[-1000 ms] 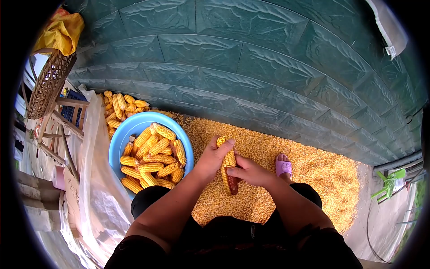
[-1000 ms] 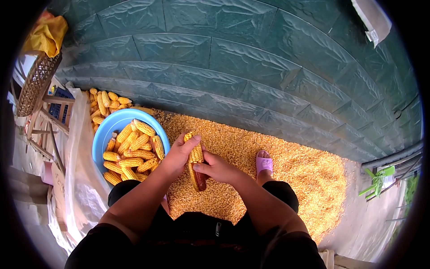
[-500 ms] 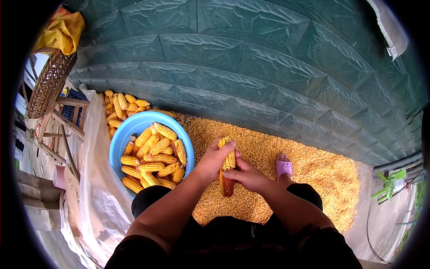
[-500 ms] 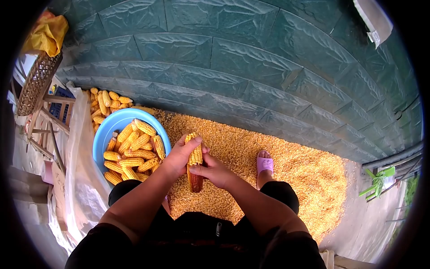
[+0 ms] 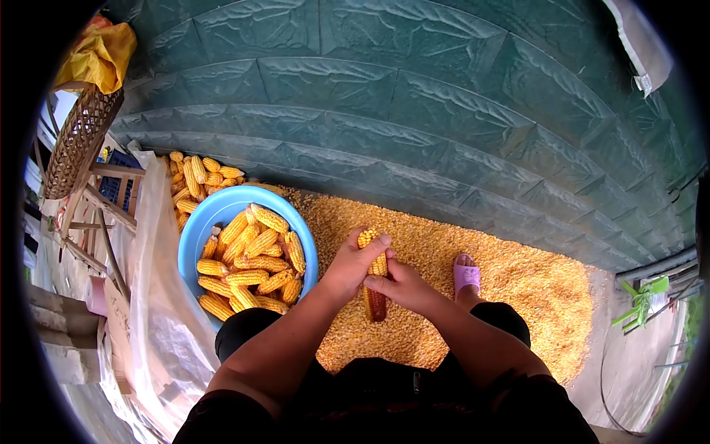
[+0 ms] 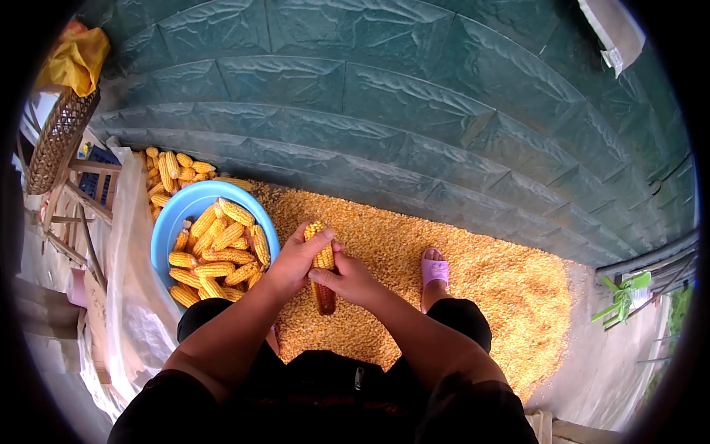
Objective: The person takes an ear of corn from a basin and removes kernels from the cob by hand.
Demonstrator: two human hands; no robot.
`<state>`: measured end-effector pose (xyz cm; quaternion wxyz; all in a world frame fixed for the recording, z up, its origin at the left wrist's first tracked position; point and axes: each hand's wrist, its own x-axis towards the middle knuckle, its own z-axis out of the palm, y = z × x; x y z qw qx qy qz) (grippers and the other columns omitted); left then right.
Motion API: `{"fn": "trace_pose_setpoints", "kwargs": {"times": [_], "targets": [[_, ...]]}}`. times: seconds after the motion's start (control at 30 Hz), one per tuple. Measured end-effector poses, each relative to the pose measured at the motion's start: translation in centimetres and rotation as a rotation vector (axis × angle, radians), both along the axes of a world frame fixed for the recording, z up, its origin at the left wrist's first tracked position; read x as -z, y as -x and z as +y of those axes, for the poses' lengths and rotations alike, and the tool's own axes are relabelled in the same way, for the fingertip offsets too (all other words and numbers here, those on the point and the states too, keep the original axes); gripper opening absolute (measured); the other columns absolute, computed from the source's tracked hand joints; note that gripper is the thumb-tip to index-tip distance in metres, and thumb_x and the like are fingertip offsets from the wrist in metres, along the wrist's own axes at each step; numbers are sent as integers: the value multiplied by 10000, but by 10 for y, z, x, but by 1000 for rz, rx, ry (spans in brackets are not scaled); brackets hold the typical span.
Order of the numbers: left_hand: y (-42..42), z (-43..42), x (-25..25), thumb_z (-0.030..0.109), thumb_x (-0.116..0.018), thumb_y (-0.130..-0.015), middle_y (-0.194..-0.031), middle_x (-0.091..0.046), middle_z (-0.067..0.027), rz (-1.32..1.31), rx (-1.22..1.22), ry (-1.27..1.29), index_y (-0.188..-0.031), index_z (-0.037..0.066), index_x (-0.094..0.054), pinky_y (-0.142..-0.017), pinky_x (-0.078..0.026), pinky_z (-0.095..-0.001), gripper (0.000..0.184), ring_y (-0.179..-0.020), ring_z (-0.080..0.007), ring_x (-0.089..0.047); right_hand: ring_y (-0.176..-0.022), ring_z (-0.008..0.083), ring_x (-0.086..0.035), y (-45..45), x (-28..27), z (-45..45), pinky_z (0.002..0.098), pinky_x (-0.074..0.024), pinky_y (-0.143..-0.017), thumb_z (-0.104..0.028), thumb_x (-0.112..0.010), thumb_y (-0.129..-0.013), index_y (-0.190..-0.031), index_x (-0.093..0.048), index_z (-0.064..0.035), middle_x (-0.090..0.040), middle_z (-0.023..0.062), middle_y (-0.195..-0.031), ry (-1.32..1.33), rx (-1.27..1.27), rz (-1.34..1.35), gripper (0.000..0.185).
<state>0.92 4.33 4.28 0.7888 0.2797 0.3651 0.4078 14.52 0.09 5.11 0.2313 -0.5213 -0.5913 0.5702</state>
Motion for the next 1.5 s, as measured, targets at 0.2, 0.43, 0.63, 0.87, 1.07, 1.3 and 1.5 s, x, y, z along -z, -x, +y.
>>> {"fn": "trace_pose_setpoints", "kwargs": {"times": [0.2, 0.43, 0.63, 0.87, 1.07, 1.3, 1.5], "targets": [[4, -1, -1, 157, -608, -845, -797, -586, -91, -15, 19, -16, -962, 46, -487, -673, -511, -314, 202, -755, -184, -598, -879, 194, -571, -6, 0, 3, 320, -454, -764, -350, -602, -832, -1100, -481, 44, -584, 137, -938, 14, -125, 60, 491], [5, 1, -1, 186, -626, -833, -779, -597, -97, -27, 3, 147, -968, 51, -484, -657, -516, -322, 238, -727, -195, -604, -887, 160, -553, -12, 8, 2, 305, -454, -751, -359, -602, -833, -1159, -438, 49, -569, 101, -962, 75, -183, 227, 548], [-2, 1, 24, 209, -643, -826, -807, -590, -93, 203, -46, -108, -997, 37, -467, -642, -505, -296, 299, -721, -175, -595, -847, 167, -579, 1, 1, 1, 290, -467, -706, -368, -606, -831, -1174, -419, 55, -588, 86, -923, 110, -56, 51, 575], [1, 1, 3, 205, -647, -823, -806, -585, -94, 106, -40, -3, -997, 36, -469, -660, -502, -300, 301, -735, -178, -591, -825, 192, -596, -12, 13, 8, 286, -479, -690, -377, -602, -833, -1170, -412, 75, -585, 107, -974, 200, -181, 202, 594], [2, 2, 4, 208, -647, -821, -810, -583, -101, 33, -25, 55, -1029, 41, -450, -664, -505, -317, 332, -736, -192, -591, -826, 194, -596, -12, 19, 4, 294, -481, -710, -392, -607, -826, -1178, -408, 65, -578, 116, -995, 72, -141, 154, 610], [0, 4, 17, 225, -660, -807, -826, -580, -111, 146, -61, 34, -1025, 28, -440, -694, -509, -335, 367, -805, -215, -589, -935, 179, -566, 1, 2, 4, 297, -457, -779, -398, -615, -820, -1227, -381, 56, -570, 121, -1021, 38, -78, -138, 653], [12, 7, 1, 278, -608, -819, -793, -598, -123, -308, 61, 218, -941, 55, -501, -866, -438, -431, 275, -919, -283, -575, -1037, 212, -527, -7, 14, 2, 357, -441, -845, -359, -554, -863, -1323, -310, -79, -484, 66, -1196, 525, 39, 787, 591]]}}
